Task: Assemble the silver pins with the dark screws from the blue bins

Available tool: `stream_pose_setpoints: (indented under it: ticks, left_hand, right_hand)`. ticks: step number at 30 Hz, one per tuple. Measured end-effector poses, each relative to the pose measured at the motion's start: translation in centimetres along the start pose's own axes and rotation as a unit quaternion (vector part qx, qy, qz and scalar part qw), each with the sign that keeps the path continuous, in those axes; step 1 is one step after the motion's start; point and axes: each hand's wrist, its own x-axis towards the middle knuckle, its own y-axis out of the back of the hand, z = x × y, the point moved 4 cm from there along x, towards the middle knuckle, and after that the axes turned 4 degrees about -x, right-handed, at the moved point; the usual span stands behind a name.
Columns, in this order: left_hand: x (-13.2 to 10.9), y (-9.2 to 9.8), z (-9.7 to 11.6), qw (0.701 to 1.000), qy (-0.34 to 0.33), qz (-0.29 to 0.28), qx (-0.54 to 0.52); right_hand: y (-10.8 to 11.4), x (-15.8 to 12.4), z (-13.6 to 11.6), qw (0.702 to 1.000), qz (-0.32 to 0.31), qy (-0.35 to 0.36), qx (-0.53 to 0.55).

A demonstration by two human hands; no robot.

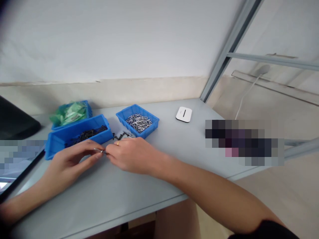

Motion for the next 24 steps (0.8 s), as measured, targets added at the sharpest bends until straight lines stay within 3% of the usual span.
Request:
stream_pose_setpoints:
  ticks: [4, 8, 12, 18, 24]
  left_hand:
    - [0.0, 0.1, -0.3, 0.998, 0.04, 0.004, -0.058]
    - [-0.1, 0.0, -0.9, 0.992, 0.079, -0.014, -0.096]
    - [0.0, -0.2, -1.0, 0.993, 0.07, -0.045, -0.086]
    - [0.0, -0.6, -1.1, 0.995, 0.055, -0.074, -0.038]
    - [0.0, -0.4, -1.1, 0.996, 0.055, -0.056, -0.033]
  right_hand:
    - [-0.1, -0.1, -0.5, 0.999, 0.014, 0.046, -0.02]
    - [0.7, -0.1, -0.3, 0.998, 0.055, 0.025, 0.007]
    - [1.4, -0.1, -0.1, 0.994, 0.104, 0.012, 0.032]
    - [1.0, 0.0, 0.0, 0.997, 0.072, 0.011, 0.009]
    - [0.7, 0.1, 0.2, 1.0, 0.025, -0.01, 0.014]
